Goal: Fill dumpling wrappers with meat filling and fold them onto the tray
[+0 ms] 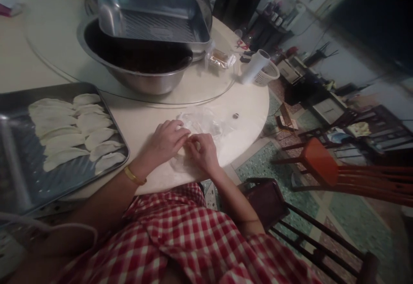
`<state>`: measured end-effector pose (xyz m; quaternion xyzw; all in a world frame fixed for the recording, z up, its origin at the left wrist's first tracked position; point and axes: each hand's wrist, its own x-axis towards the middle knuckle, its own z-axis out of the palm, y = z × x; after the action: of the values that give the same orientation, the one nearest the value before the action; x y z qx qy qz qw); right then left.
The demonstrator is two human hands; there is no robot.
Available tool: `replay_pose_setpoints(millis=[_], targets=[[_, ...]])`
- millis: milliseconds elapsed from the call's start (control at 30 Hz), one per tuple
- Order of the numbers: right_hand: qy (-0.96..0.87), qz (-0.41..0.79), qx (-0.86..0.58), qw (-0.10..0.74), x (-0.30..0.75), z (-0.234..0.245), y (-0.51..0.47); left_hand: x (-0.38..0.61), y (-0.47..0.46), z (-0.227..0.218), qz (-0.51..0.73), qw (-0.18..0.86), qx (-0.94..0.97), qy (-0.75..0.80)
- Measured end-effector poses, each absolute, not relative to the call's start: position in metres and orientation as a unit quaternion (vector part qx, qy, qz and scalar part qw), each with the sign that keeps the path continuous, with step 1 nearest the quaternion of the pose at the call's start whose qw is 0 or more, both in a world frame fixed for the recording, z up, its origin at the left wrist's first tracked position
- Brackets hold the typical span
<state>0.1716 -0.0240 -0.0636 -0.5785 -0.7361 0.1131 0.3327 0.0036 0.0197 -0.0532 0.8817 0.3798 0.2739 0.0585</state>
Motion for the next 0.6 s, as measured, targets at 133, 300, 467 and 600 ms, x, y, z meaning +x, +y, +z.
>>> replay_pose_setpoints(millis=[133, 300, 467, 600], targets=[[-0.704, 0.115, -0.624, 0.319, 0.171, -0.067, -0.023, 0.004, 0.019, -0.053, 0.279, 0.062, 0.872, 0.397], [-0.739, 0.047, -0.588, 0.326, 0.167, -0.067, -0.024, 0.002, 0.02, -0.05, 0.318, 0.16, 0.852, 0.384], [-0.778, -0.027, -0.536, 0.328, 0.152, -0.068, -0.036, -0.002, 0.027, -0.05, 0.33, 0.252, 0.833, 0.366], [-0.785, -0.027, -0.515, 0.344, 0.148, -0.066, -0.047, -0.002, 0.029, -0.05, 0.345, 0.258, 0.813, 0.392]])
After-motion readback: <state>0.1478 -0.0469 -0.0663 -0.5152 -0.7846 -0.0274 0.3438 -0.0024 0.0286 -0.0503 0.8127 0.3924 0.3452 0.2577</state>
